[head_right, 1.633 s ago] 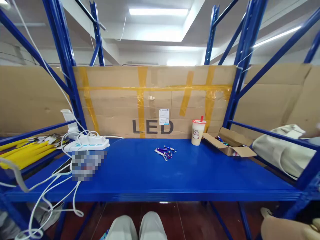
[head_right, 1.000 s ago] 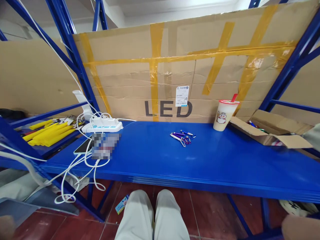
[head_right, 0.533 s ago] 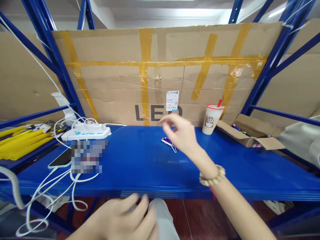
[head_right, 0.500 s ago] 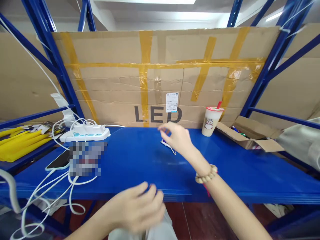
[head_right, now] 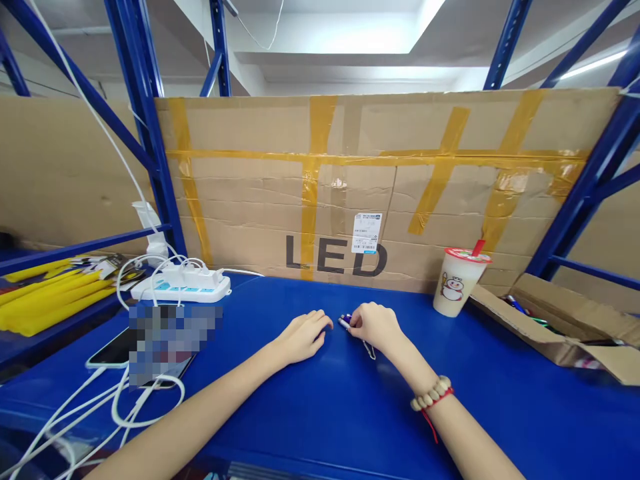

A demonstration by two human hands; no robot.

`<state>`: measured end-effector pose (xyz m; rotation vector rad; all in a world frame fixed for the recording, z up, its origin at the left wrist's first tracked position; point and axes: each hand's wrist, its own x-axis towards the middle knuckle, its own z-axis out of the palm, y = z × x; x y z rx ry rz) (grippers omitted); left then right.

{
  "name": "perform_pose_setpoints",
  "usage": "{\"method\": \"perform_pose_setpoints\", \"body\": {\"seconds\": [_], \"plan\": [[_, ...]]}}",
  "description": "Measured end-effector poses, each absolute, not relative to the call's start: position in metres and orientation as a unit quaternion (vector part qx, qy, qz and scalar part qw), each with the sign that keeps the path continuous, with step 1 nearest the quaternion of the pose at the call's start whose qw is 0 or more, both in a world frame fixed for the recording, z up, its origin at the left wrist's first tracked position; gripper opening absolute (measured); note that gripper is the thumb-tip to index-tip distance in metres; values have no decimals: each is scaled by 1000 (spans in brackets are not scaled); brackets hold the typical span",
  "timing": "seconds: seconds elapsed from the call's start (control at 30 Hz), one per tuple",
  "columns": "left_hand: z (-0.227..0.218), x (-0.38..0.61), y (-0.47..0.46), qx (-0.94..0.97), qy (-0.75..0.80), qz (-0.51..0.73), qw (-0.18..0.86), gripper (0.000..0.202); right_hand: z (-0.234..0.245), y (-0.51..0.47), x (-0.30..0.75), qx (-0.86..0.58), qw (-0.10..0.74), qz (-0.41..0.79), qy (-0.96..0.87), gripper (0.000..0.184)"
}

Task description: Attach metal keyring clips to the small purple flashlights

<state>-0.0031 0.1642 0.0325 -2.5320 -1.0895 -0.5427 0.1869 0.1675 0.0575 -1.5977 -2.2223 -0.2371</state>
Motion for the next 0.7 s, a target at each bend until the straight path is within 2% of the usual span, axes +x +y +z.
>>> {"method": "perform_pose_setpoints", "body": {"seconds": [0.2, 0.4, 0.53, 0.7], "plan": [[35, -11, 163, -890, -376, -226, 127, 19, 44, 160, 183, -565, 187, -69, -800, 17], [34, -12, 170, -907, -359, -195, 99, 15, 25, 172, 171, -401, 291, -6, -869, 18], [32, -16, 175, -894, -393, -212, 39, 14, 19, 186, 183, -345, 311, 64, -883, 28], [30, -20, 178, -888, -407, -209, 47, 18, 18, 197, 197, -349, 306, 31, -885, 20]]}}
